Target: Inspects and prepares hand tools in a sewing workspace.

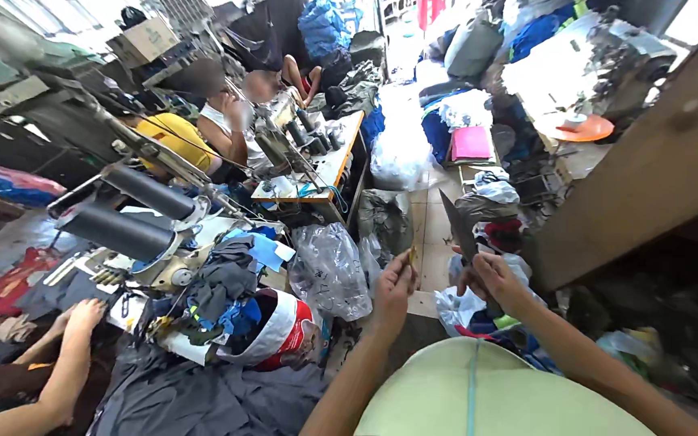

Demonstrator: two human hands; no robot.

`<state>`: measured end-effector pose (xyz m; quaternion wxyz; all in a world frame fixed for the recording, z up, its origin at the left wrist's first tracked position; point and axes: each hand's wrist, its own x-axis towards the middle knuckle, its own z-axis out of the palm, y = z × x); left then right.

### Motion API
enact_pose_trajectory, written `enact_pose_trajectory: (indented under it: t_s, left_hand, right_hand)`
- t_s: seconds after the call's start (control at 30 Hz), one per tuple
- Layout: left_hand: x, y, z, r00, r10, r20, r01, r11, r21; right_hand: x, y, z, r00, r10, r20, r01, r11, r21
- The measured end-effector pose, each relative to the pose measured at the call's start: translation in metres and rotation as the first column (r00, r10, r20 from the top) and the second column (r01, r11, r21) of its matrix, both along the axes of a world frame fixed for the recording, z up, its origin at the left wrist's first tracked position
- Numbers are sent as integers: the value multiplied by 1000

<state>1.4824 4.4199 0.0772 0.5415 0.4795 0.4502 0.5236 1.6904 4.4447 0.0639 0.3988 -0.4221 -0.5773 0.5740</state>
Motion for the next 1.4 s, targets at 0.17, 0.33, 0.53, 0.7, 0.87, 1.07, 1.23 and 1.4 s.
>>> enact_pose_trajectory:
  t_s: [0.17, 0.33, 0.53, 0.7, 0.87, 1.07, 1.23, 1.4]
  left_hand:
    - [2, 1, -4, 957, -220, 190, 207, 975, 87]
    - [3, -27, 5, 962, -217, 166, 183, 963, 198]
    - [0, -33, 3, 972, -145, 184, 115, 980, 163]
    - [0, -33, 3, 972, -107, 212, 73, 984, 163]
    - [-1, -35, 1, 973, -71, 217, 48, 993, 112]
    - [-5, -35, 0, 975, -92, 201, 68, 990, 122]
    - [-13, -44, 6, 994, -68, 91, 50, 981, 188]
    - [-15, -47, 7, 999, 27, 40, -37, 960, 277]
  right_hand:
    - [-8, -11, 4, 993, -6, 115, -14, 985, 172]
    - [-19, -22, 16, 865, -219, 451, -77, 831, 551]
    - [-30, -24, 19, 813, -277, 513, -196, 698, 689]
    - [-35, -21, 15, 804, -330, 495, -194, 642, 742]
    - [-37, -19, 14, 795, -366, 485, -201, 594, 779]
    - [-41, -21, 16, 820, -319, 476, -208, 608, 766]
    - [-48, -23, 19, 850, -237, 470, -235, 628, 742]
    - [-59, -27, 18, 839, -279, 468, -244, 576, 781]
